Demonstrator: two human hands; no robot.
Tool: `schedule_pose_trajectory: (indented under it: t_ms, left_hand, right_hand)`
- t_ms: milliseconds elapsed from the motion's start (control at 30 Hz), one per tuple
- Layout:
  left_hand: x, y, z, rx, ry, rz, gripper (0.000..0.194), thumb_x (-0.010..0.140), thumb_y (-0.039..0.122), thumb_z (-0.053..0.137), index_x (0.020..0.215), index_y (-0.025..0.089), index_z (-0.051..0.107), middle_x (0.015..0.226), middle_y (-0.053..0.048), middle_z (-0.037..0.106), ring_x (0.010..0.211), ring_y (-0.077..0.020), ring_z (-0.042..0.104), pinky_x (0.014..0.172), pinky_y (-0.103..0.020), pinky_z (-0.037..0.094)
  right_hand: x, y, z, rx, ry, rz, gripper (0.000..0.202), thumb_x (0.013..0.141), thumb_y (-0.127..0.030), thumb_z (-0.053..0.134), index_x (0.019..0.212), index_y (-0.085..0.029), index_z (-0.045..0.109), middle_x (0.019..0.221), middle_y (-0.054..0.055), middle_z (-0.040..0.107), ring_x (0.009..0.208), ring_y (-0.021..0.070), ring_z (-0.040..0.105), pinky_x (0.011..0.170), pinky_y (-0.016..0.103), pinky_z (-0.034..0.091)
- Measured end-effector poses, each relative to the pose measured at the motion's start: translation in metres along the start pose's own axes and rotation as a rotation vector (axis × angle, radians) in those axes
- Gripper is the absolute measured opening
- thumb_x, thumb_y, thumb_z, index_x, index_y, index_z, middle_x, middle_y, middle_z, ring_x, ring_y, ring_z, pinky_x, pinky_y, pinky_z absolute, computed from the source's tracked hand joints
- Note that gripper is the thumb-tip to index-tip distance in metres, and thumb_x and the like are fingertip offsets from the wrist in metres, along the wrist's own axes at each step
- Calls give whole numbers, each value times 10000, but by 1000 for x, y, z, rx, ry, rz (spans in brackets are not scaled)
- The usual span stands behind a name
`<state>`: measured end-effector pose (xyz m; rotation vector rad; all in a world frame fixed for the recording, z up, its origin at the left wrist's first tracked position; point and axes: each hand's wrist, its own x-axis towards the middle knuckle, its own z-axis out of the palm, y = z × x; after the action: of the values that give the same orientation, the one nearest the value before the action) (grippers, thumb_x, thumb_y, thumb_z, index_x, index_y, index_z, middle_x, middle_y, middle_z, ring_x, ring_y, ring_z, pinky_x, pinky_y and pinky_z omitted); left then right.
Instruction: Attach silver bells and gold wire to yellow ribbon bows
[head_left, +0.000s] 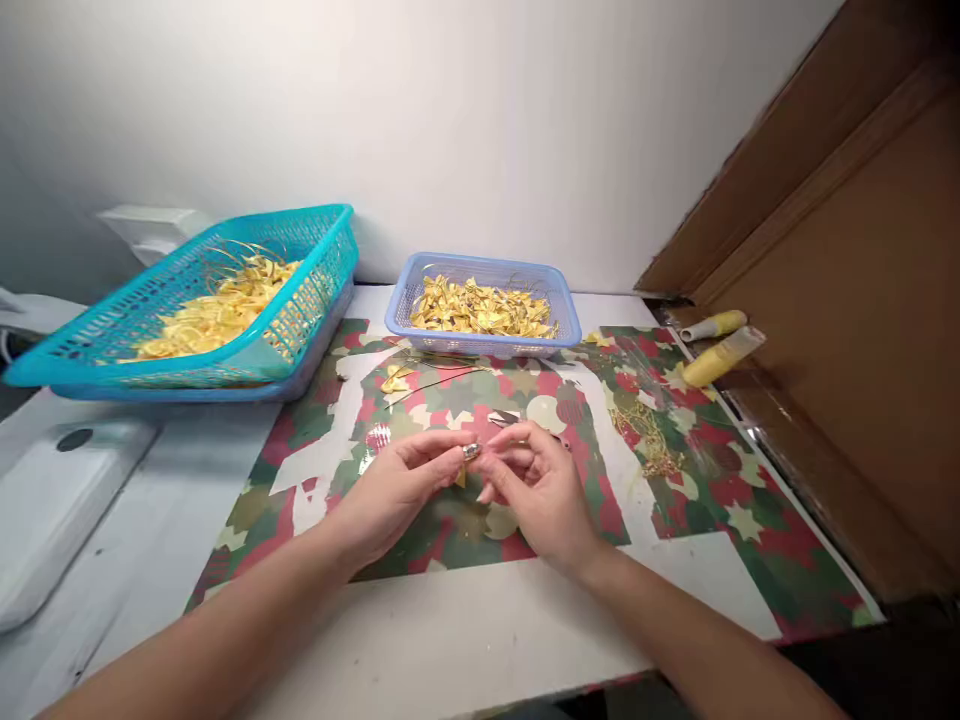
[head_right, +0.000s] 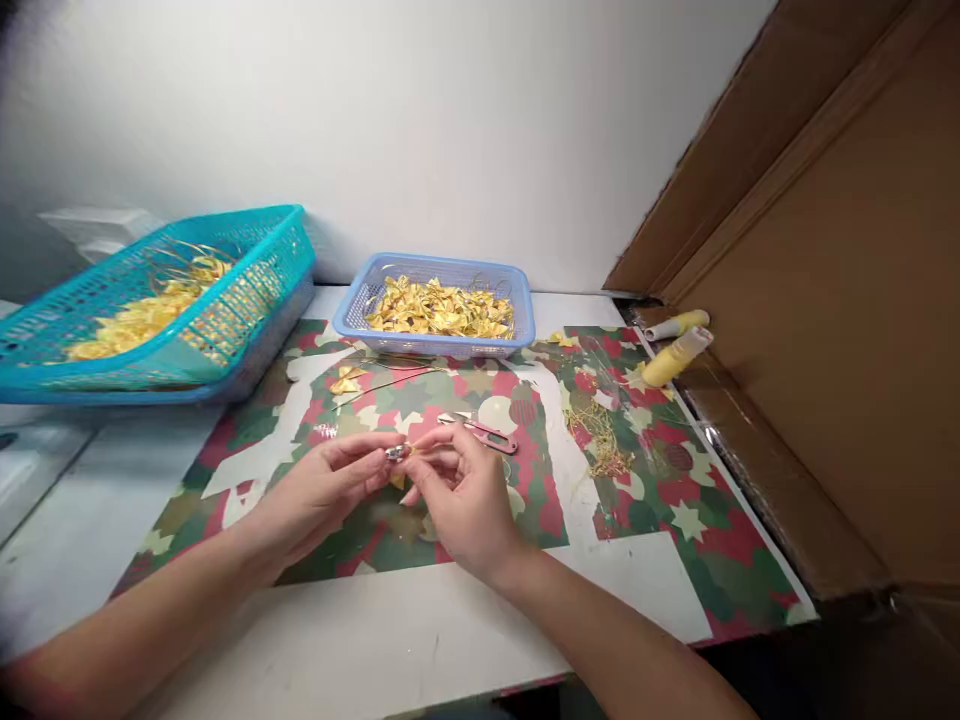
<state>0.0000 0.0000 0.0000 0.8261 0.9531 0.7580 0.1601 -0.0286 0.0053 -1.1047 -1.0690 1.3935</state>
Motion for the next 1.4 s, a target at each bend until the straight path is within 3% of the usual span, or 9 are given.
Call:
schedule_pose_trajectory:
  t_ms: [233, 467, 633, 1000, 1167, 1400]
  left_hand:
    - [-4, -2, 0, 57, 51, 60, 225, 704, 345, 796, 895, 240, 739, 899, -12, 741, 875, -158, 653, 789, -251, 497]
    - [-4, -3, 1, 99, 143, 90, 254, 679, 369, 805, 885, 233, 744, 938, -25, 739, 893, -175, 661, 771, -255, 520]
    - [-5, -2, 2, 80, 81, 126, 228, 683, 338, 808, 869, 223, 744, 821, -15, 736, 792, -150, 668, 716, -236, 526]
    - [-4, -4, 1, 102, 110, 181, 199, 674, 330, 812, 844, 244, 753, 807, 1, 718, 752, -126, 648, 683, -207, 511]
    - [-4, -7, -2, 185, 103, 246, 188, 687, 311, 804, 856, 249, 751, 770, 4, 687, 717, -109, 612, 594, -173, 473]
    - [-6, -4, 1, 199, 47, 268, 172, 680, 287, 803, 835, 232, 753, 814, -14, 684, 749, -128, 613, 654, -206, 521]
  right_hand:
    - [-5, -1, 0, -31, 43, -53, 120, 822, -259, 658, 787, -200, 559, 715, -45, 651, 520, 58, 619, 524, 165, 510]
    - [-6, -1, -1, -40, 43, -51, 117, 820, -255, 658, 792, -205, 557, 717, -32, 665, 528, 74, 623, 535, 186, 517]
    - [-6, 2, 1, -32, 30, -61, 110, 822, -252, 652, 788, -206, 558, 708, -40, 638, 524, 79, 622, 534, 198, 527]
    - [-10, 3, 0, -47, 46, -92, 103, 830, -232, 637, 777, -206, 553, 695, -32, 647, 527, 88, 632, 524, 202, 510]
    - [-9, 6, 0, -39, 49, -93, 102, 833, -229, 638, 779, -207, 554, 703, -29, 659, 534, 89, 638, 531, 203, 504]
    - [-9, 6, 1, -25, 36, -97, 113, 818, -235, 655, 766, -205, 558, 677, -41, 641, 535, 92, 647, 530, 204, 514]
